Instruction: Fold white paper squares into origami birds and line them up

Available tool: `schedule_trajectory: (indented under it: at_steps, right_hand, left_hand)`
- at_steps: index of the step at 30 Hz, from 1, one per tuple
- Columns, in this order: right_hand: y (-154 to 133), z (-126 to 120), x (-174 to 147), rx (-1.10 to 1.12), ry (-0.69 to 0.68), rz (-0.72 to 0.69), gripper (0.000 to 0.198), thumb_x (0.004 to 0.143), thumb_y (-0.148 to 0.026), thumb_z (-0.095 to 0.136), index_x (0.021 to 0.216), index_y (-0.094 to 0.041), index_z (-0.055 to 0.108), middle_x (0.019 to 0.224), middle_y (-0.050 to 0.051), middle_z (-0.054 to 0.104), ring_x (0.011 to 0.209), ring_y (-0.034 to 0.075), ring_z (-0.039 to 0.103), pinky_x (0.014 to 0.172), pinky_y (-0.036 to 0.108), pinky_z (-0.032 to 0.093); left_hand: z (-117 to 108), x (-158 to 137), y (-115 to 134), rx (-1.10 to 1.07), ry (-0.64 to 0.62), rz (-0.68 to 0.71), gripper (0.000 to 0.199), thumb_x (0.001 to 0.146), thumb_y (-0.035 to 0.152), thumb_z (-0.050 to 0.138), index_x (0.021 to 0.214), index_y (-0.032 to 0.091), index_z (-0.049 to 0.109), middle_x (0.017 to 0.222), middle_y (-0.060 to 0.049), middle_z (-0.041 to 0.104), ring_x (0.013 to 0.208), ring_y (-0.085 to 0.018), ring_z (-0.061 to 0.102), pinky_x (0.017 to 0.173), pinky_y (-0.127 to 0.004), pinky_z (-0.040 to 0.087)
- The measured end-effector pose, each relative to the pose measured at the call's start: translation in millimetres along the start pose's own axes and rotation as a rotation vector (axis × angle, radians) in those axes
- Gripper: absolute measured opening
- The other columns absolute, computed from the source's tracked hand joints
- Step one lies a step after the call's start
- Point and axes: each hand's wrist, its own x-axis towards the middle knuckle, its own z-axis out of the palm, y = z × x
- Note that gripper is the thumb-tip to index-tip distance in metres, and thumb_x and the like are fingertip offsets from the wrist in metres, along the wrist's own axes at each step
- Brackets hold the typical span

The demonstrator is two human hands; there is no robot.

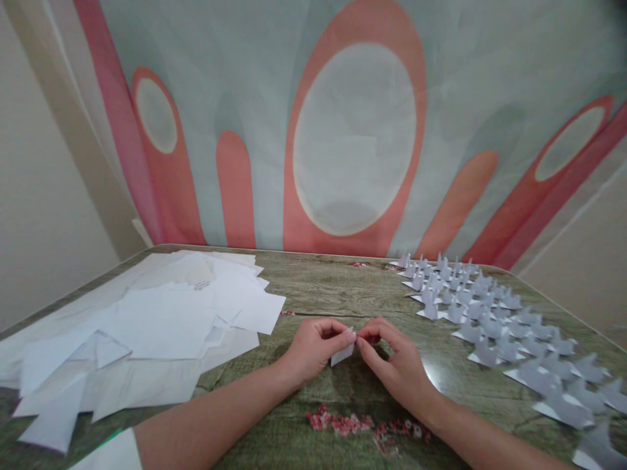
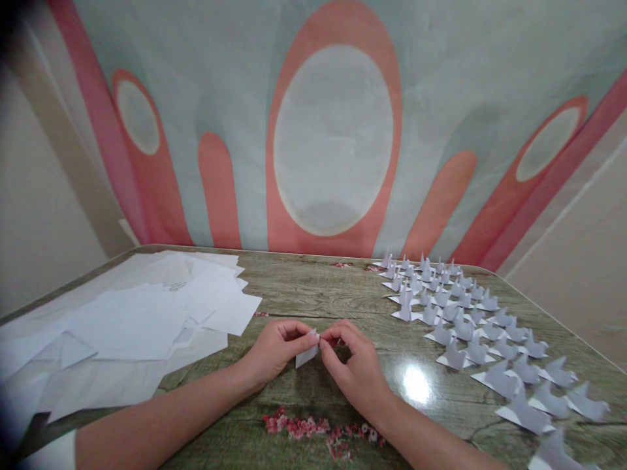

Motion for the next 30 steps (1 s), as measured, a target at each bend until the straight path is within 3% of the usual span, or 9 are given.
schedule_trajectory:
  at_steps: [22,30]
  right_hand:
    - [-3.4,1.8,-1.7,0.003,-0.113,0.011,0.010,0.082,-0.023,0.051,0.073,-0.019,0.054,0.071,0.001,0.053,0.066,0.014,0.050,0.062,0.025,0.040]
    - [1.0,4.1,-2.8,-0.022,-0.134,0.027,0.017,0.084,-0.026,0.049,0.069,-0.018,0.054,0.066,0.000,0.051,0.063,0.013,0.049,0.059,0.025,0.037]
  left_hand:
    - [-0.4,-3.1,8.2,-0.095,0.024,0.023,0.027,0.065,0.037,0.069,0.068,0.013,0.057,0.060,0.003,0.052,0.055,-0.009,0.043,0.054,-0.020,0.033]
    - [2.6,-3.8,10.3,-0.049,-0.072,0.081,0.027,0.073,0.038,0.063,0.067,0.012,0.060,0.064,0.001,0.054,0.062,-0.010,0.045,0.061,-0.021,0.036]
